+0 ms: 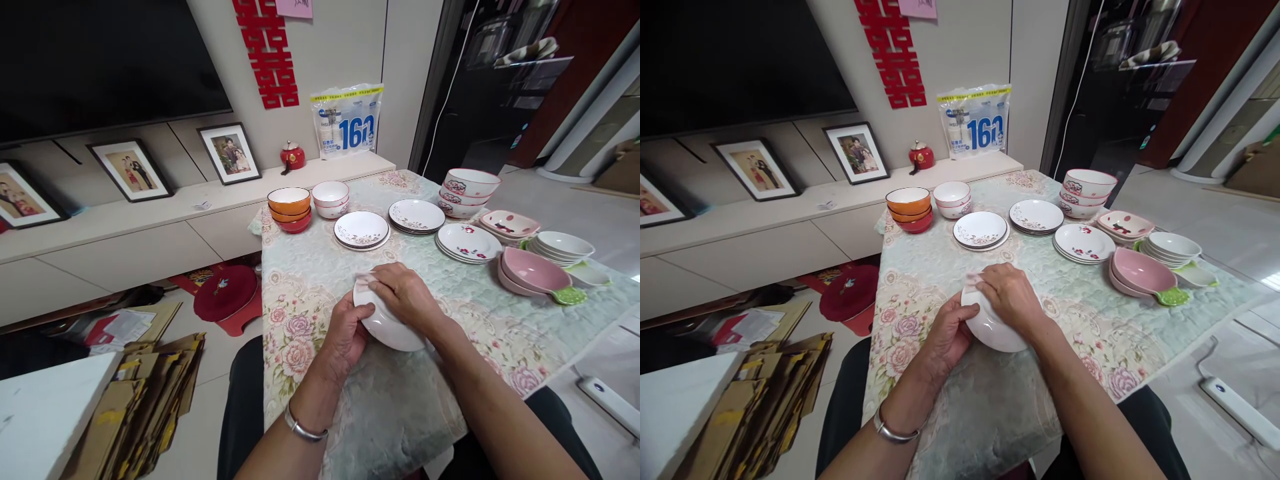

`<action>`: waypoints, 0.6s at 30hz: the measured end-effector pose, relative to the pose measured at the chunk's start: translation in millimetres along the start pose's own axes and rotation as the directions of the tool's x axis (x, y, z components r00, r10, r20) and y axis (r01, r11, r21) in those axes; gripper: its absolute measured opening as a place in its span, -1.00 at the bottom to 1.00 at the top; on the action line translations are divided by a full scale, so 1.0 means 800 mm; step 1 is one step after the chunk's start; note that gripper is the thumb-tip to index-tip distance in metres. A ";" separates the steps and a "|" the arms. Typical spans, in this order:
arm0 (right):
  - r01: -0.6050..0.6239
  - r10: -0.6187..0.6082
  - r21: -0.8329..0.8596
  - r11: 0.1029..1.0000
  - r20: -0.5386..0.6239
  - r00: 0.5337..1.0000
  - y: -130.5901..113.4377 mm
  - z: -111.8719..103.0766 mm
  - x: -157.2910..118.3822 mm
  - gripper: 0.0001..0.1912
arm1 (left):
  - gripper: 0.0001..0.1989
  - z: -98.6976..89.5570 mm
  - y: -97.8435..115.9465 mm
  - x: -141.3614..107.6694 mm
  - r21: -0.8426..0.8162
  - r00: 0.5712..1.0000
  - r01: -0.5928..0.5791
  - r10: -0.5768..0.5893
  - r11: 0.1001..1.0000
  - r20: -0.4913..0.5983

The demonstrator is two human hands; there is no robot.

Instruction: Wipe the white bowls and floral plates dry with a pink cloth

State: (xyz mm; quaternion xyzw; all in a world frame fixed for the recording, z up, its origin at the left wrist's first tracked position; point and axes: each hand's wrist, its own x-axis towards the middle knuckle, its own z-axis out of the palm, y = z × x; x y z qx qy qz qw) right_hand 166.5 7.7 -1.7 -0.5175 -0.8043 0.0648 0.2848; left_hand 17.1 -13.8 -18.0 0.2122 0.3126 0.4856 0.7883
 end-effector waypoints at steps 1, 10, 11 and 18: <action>-0.074 0.073 -0.029 0.997 -0.015 0.997 0.007 -0.002 0.000 -0.75 | -0.55 0.000 0.001 -0.001 0.007 1.000 0.009 -0.009 1.000 0.011; -0.062 0.058 -0.090 0.994 -0.046 0.997 -0.006 -0.002 -0.006 -0.71 | -0.58 -0.002 -0.001 0.005 -0.066 0.998 -0.010 0.007 0.998 -0.057; 0.002 -0.004 -0.069 0.998 -0.031 1.000 -0.011 0.000 -0.005 -0.69 | -0.60 -0.002 -0.002 0.006 -0.087 0.998 -0.021 0.015 0.996 -0.067; -0.092 0.087 -0.104 0.990 -0.058 0.995 0.004 -0.002 -0.001 -0.72 | -0.36 -0.005 -0.002 0.002 -0.081 0.999 0.003 0.000 0.997 0.032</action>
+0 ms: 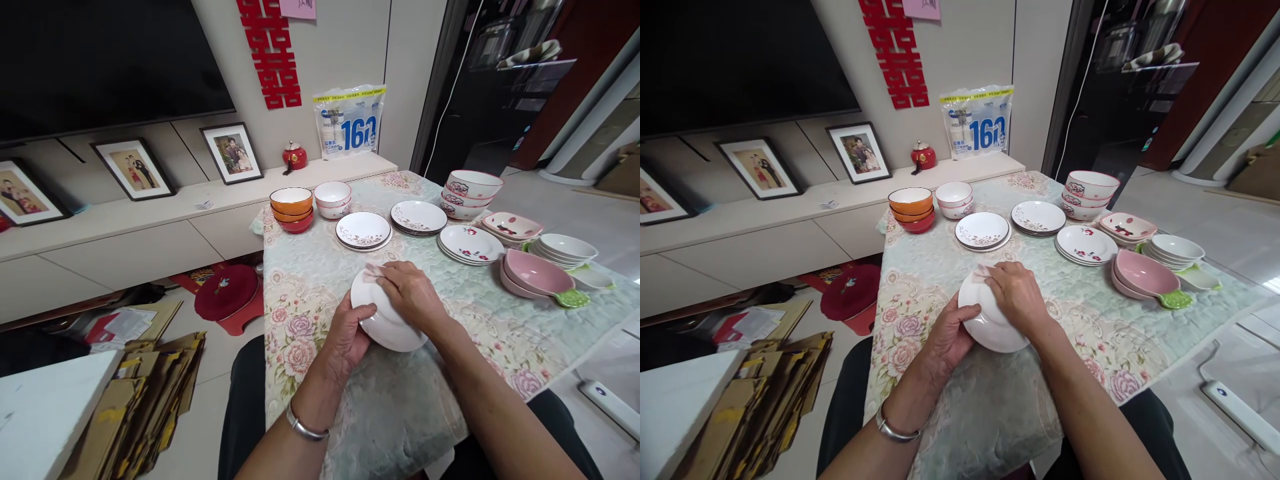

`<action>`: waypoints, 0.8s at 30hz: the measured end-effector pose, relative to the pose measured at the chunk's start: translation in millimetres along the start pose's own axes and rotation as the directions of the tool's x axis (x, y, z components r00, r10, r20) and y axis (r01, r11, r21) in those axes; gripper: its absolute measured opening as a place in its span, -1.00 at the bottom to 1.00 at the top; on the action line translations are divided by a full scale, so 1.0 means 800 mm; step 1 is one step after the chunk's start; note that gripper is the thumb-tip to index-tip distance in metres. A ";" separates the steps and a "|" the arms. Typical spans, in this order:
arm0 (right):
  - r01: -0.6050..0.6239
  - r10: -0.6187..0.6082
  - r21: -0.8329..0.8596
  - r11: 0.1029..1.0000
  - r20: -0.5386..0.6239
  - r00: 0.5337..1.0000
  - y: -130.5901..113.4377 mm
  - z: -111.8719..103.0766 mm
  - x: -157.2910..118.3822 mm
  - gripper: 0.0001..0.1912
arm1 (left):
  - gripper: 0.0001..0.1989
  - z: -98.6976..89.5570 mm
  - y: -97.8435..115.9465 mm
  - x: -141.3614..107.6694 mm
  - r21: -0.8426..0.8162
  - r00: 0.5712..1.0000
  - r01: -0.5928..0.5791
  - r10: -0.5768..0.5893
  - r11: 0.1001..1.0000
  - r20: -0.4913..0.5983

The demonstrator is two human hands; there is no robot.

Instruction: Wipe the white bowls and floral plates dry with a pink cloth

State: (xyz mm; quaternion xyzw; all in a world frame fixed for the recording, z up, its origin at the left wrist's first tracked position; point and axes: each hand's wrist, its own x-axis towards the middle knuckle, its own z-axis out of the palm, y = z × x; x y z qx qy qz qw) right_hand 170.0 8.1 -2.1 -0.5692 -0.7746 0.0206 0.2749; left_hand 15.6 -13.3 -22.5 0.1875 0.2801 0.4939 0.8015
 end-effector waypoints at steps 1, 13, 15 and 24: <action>-0.054 0.053 -0.029 0.998 -0.012 0.999 0.004 -0.001 0.000 -0.73 | -0.34 -0.001 0.000 0.000 0.007 1.000 0.002 -0.002 1.000 0.011; 0.200 -0.199 0.144 0.969 -0.024 0.980 -0.004 0.001 -0.002 -0.77 | -0.49 0.003 0.001 0.001 0.043 1.000 -0.019 0.020 0.999 -0.025; 0.044 -0.042 0.094 0.995 -0.021 0.999 0.007 0.000 -0.001 -0.76 | -0.47 0.003 0.000 -0.001 0.075 1.000 -0.009 0.008 0.997 0.008; 0.071 -0.072 0.034 0.997 0.028 0.997 -0.023 -0.002 -0.005 -0.75 | -0.58 0.005 -0.001 -0.002 0.089 1.000 -0.011 0.013 0.996 -0.018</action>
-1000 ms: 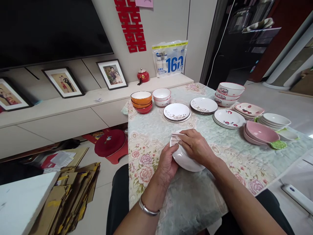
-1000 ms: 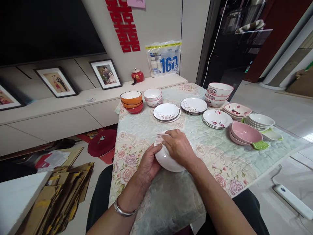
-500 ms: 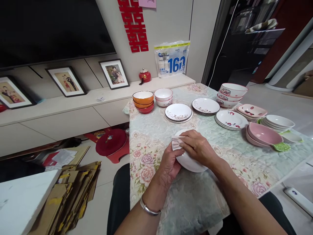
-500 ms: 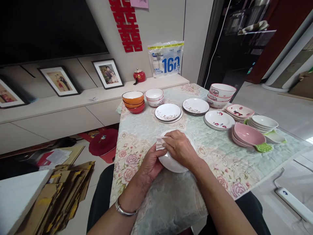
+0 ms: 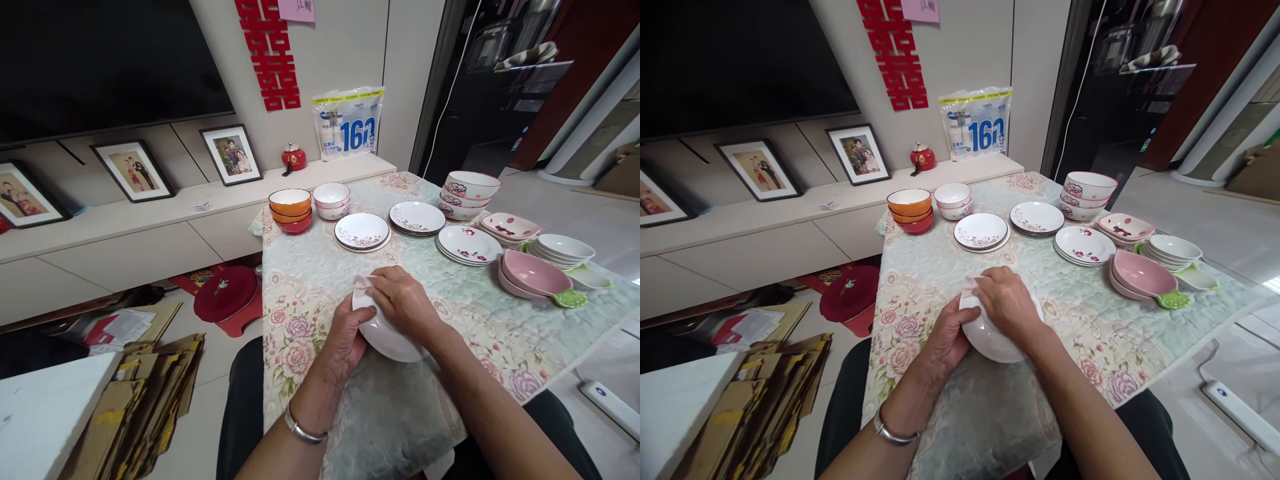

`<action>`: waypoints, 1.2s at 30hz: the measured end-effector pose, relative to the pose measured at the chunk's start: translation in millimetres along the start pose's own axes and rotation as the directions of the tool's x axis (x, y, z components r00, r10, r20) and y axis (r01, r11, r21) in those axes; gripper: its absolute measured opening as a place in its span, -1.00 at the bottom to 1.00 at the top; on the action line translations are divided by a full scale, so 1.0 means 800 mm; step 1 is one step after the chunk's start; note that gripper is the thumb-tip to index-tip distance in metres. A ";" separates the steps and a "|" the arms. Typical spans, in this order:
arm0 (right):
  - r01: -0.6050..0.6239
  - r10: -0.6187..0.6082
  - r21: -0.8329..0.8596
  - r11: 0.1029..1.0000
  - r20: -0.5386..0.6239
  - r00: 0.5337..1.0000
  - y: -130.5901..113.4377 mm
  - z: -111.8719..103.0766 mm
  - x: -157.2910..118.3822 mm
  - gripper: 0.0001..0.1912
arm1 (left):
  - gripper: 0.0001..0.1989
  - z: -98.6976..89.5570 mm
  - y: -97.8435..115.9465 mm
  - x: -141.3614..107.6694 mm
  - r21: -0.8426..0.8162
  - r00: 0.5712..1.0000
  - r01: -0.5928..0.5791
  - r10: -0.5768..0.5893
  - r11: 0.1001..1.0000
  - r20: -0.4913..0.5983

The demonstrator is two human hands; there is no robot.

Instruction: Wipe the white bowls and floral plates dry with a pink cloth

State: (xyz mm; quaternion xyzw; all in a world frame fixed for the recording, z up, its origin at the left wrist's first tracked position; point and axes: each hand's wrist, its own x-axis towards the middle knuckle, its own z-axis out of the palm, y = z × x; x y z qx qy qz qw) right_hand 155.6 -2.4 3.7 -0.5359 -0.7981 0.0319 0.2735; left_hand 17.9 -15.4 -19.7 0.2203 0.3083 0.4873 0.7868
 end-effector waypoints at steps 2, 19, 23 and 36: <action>0.125 -0.126 0.023 0.992 0.040 0.991 -0.009 0.002 0.002 -0.75 | -0.59 0.003 0.001 0.000 -0.019 1.000 -0.011 0.011 1.000 0.009; -0.020 0.020 -0.006 1.000 -0.025 0.999 0.006 0.000 0.001 -0.66 | -0.51 -0.002 0.001 0.005 -0.050 0.993 -0.033 0.027 0.998 -0.113; -0.097 0.097 0.014 0.995 -0.021 0.995 0.023 0.001 0.001 -0.74 | -0.55 -0.002 -0.001 0.006 -0.023 0.987 -0.038 0.034 0.999 -0.157; 0.068 -0.068 0.044 0.997 -0.005 0.998 -0.001 -0.002 0.005 -0.69 | -0.46 0.003 0.003 -0.006 0.023 1.000 -0.026 0.026 0.999 0.013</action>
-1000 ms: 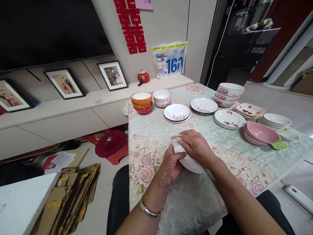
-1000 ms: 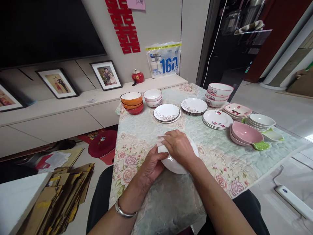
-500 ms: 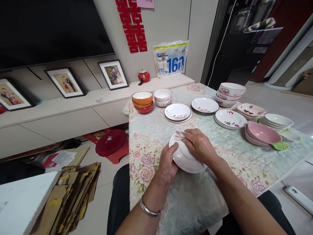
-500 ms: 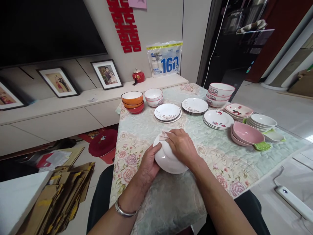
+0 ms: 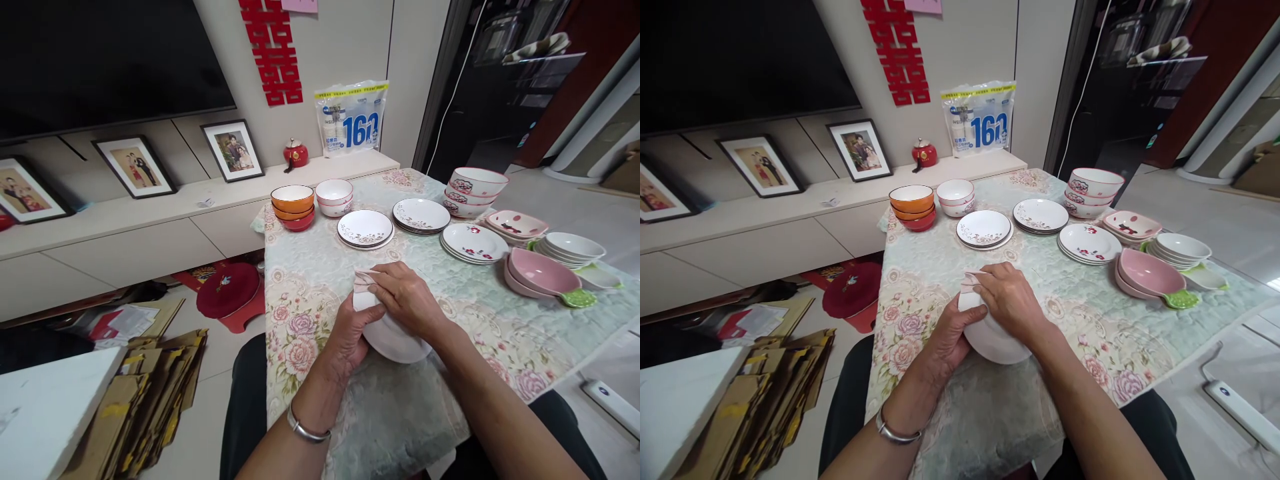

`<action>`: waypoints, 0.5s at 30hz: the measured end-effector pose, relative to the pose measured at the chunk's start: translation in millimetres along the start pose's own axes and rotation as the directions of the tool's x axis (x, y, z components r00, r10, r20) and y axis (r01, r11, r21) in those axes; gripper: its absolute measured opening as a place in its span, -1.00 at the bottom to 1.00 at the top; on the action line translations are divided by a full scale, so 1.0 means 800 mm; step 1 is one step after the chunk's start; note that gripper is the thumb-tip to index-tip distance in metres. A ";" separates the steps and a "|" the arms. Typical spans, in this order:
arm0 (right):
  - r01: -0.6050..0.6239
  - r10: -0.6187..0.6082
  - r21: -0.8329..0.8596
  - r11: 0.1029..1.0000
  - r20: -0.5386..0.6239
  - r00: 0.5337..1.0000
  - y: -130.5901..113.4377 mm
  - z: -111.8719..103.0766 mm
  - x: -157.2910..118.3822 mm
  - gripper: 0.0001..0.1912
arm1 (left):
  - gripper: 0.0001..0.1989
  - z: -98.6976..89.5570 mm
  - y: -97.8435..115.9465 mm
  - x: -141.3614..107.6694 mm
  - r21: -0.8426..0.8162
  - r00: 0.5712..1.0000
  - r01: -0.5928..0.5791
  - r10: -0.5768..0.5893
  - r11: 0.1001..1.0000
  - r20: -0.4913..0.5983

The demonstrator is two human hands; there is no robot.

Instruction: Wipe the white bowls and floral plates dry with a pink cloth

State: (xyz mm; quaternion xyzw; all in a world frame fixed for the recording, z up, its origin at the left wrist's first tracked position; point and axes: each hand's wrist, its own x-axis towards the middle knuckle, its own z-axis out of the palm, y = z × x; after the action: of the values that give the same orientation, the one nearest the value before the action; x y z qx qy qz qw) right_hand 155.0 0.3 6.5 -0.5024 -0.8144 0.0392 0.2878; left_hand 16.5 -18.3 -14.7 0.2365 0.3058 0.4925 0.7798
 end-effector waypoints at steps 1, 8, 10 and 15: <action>-0.033 0.033 0.002 0.999 -0.007 0.999 0.007 0.000 0.000 -0.70 | -0.45 0.000 0.000 0.000 0.005 1.000 0.008 -0.008 1.000 0.008; -0.276 0.274 -0.108 0.955 -0.037 0.961 0.033 -0.003 -0.007 -0.70 | -0.41 -0.001 0.000 -0.002 0.026 0.999 0.042 -0.041 0.999 -0.018; -0.172 0.170 -0.093 0.981 -0.038 0.985 0.020 -0.002 -0.007 -0.72 | -0.42 -0.001 0.000 0.000 0.018 0.999 0.038 -0.038 0.999 -0.027; 0.011 -0.011 0.015 1.000 0.006 1.000 0.008 0.000 -0.002 -0.69 | -0.47 -0.002 -0.001 0.001 -0.002 1.000 0.019 -0.019 1.000 -0.007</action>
State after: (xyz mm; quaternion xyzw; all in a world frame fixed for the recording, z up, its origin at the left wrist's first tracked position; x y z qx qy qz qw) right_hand 160.7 2.3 3.5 -0.4957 -0.8176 0.0455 0.2893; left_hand 15.9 -17.9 -16.3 0.2310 0.3102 0.4862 0.7836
